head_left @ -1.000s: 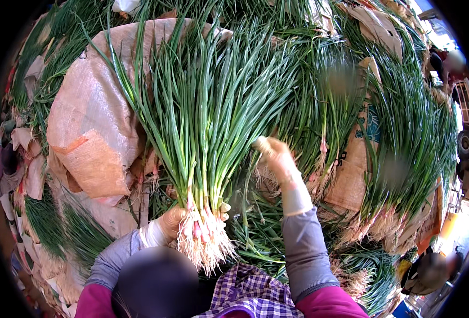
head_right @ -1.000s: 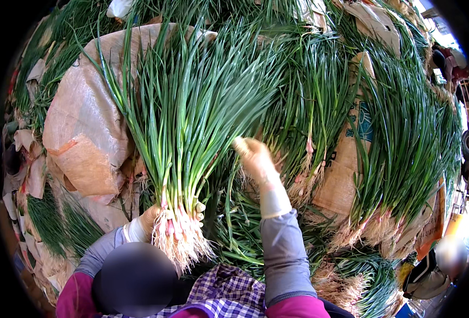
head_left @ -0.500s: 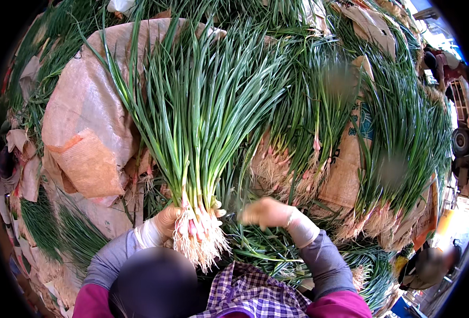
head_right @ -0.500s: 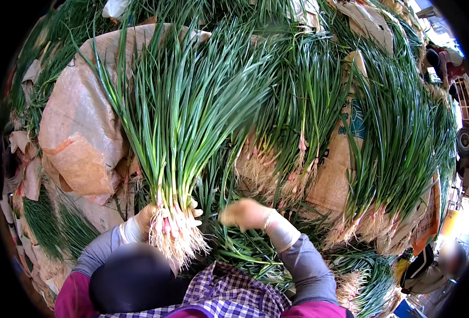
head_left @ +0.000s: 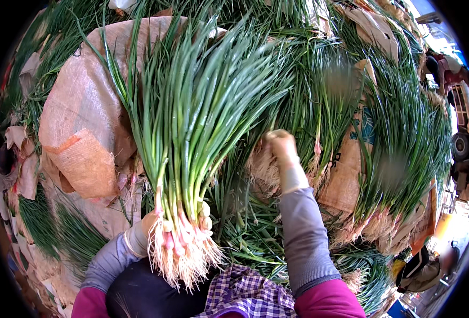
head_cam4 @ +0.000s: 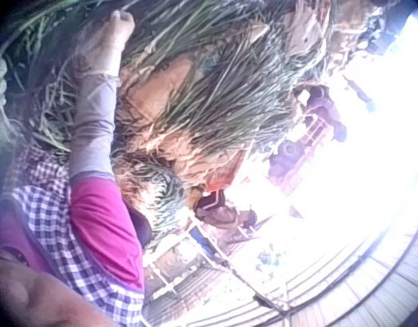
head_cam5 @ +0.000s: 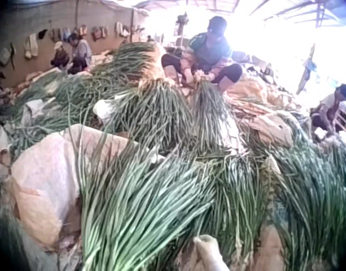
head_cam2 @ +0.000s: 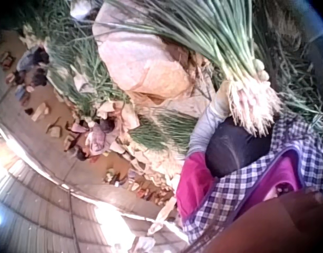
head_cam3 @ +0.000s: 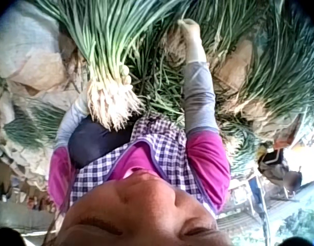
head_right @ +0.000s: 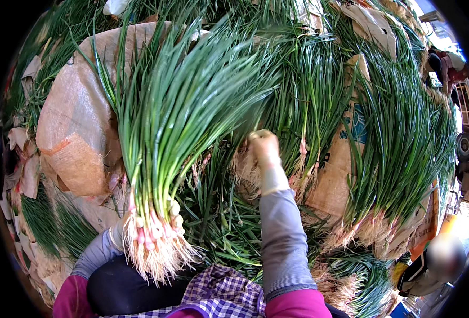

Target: The person sorts green vegetables by hand, removing outer leaves and arranging them into organized bundles on a tarp-covered ground.

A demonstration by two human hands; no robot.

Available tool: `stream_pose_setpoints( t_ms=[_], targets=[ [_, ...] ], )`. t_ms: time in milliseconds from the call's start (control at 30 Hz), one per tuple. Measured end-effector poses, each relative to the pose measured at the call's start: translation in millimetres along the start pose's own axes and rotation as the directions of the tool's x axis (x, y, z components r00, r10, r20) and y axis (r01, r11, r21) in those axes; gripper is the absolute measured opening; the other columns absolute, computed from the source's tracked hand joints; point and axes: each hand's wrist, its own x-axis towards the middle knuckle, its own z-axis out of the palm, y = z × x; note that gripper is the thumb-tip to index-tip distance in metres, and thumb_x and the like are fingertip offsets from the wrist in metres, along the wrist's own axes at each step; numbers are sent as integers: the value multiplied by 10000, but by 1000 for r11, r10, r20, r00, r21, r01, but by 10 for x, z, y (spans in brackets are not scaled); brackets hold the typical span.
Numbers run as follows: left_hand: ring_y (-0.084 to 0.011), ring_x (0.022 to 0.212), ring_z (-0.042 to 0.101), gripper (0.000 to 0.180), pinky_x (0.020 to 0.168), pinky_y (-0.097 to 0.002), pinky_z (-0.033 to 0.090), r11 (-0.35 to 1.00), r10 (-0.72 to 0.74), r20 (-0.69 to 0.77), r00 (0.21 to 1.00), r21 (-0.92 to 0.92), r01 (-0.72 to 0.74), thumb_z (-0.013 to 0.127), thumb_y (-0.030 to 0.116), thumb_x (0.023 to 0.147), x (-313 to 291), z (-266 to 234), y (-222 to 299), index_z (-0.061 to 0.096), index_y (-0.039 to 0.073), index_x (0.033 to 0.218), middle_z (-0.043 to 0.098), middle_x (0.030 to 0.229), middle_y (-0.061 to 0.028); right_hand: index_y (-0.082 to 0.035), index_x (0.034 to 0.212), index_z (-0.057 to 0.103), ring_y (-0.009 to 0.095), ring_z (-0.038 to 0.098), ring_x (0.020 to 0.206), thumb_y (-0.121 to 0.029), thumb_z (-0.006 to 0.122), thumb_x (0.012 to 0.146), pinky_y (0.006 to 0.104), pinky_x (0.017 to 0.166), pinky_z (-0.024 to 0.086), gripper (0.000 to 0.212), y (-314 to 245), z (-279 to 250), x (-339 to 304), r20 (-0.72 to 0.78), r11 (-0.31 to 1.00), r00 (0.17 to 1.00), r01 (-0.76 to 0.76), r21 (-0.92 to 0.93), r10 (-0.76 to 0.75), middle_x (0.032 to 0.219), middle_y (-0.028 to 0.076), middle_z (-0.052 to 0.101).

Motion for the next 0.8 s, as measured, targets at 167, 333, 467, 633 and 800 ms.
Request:
stream_pose_setpoints(
  t_ms=[167, 333, 467, 633, 800],
  targets=[
    [-285, 1009, 582, 608, 783, -408, 513, 961, -80, -57, 995, 262, 92, 723, 254, 722, -189, -229, 23, 478, 47, 1240, 588, 1115, -142, -37, 974, 585, 33, 489, 510, -212, 541, 924, 143, 429, 375, 188, -33, -617, -756, -414, 713, 891, 411, 568, -184, 736, 49, 632],
    [-322, 1028, 580, 534, 839, -445, 513, 998, -33, -155, 987, 40, 40, 684, 212, 759, -43, -165, -44, 503, 16, 1221, 582, 1143, -185, -13, 1253, 473, 109, 501, 521, -176, 422, 976, 216, 463, 417, 325, 342, -218, -1400, 370, 577, 899, -178, 797, -235, 693, 24, 580],
    [-287, 1045, 576, 540, 1020, -462, 380, 998, 12, -167, 986, 64, -2, 669, 272, 794, 14, -162, -105, 491, 4, 1228, 582, 1142, -181, -22, 1148, 548, 151, 607, 723, -140, 493, 942, 308, 766, 481, 244, 349, 96, -1706, 388, 644, 900, -179, 744, -199, 874, 84, 654],
    [-312, 1077, 556, 666, 971, -449, 424, 971, -148, -235, 961, 149, 186, 739, 290, 695, -40, -388, -97, 492, -30, 1224, 563, 1166, -200, 21, 1061, 634, 177, 554, 1030, -23, 585, 861, 320, 946, 403, 211, 338, 357, -1837, 493, 695, 835, -205, 689, -243, 1101, 75, 610],
    [-267, 680, 675, 518, 628, -321, 577, 975, -30, -272, 962, 203, 88, 724, 317, 697, 34, -285, -147, 611, -106, 973, 660, 781, -231, 68, 1256, 428, 170, 599, 766, -66, 594, 875, 281, 727, 489, 436, 117, 403, -1745, 591, 764, 788, -271, 586, -174, 915, 101, 617]
  ],
)
